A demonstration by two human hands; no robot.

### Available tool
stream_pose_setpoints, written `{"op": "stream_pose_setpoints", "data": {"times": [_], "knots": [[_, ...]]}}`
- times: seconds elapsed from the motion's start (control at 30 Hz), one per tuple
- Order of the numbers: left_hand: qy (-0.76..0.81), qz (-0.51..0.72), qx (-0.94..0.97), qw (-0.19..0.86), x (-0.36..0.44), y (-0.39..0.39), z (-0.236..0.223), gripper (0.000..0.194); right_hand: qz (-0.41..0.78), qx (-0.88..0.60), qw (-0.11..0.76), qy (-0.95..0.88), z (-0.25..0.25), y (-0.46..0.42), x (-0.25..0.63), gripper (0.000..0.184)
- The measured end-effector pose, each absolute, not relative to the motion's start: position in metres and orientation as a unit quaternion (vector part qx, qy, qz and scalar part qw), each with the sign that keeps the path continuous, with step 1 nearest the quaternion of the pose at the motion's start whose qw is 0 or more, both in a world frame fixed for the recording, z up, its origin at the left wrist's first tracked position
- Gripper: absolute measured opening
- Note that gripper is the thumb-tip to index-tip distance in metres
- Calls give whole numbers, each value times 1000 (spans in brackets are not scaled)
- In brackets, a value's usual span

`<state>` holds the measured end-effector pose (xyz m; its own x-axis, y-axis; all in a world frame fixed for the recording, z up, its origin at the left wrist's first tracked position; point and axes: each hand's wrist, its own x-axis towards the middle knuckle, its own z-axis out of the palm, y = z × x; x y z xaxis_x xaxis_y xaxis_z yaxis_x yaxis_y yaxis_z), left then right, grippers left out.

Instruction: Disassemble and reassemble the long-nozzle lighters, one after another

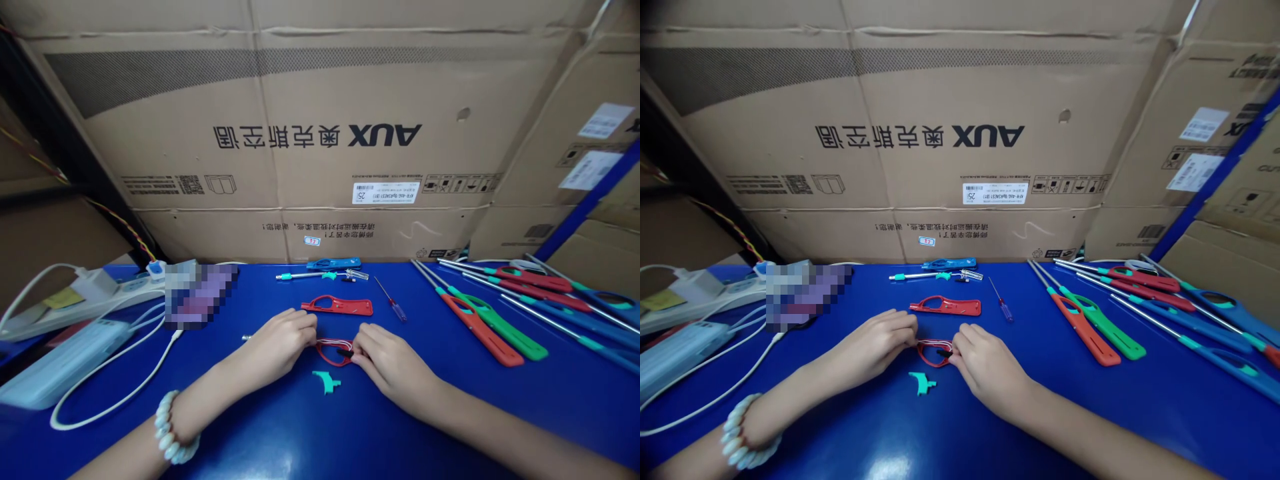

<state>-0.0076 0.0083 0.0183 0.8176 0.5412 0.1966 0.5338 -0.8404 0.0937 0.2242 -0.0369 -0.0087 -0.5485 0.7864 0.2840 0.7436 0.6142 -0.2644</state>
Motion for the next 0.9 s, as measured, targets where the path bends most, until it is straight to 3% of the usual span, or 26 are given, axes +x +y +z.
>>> {"op": "stream_pose_setpoints", "data": {"times": [0.33, 0.57, 0.73, 0.9], "knots": [[273, 82, 958, -39, -5, -3, 30, 18, 84, -424, 176, -884, -2, -34, 229, 10], [184, 63, 966, 173, 2, -23, 35, 29, 99, -414, 159, -891, -3, -31, 233, 10], [188, 44, 959, 208, 4, -24, 29, 26, 123, -403, 152, -894, -1, -29, 239, 12], [229, 128, 939, 222, 2, -17, 28, 25, 141, -396, 143, -896, 2, -28, 241, 15]]}}
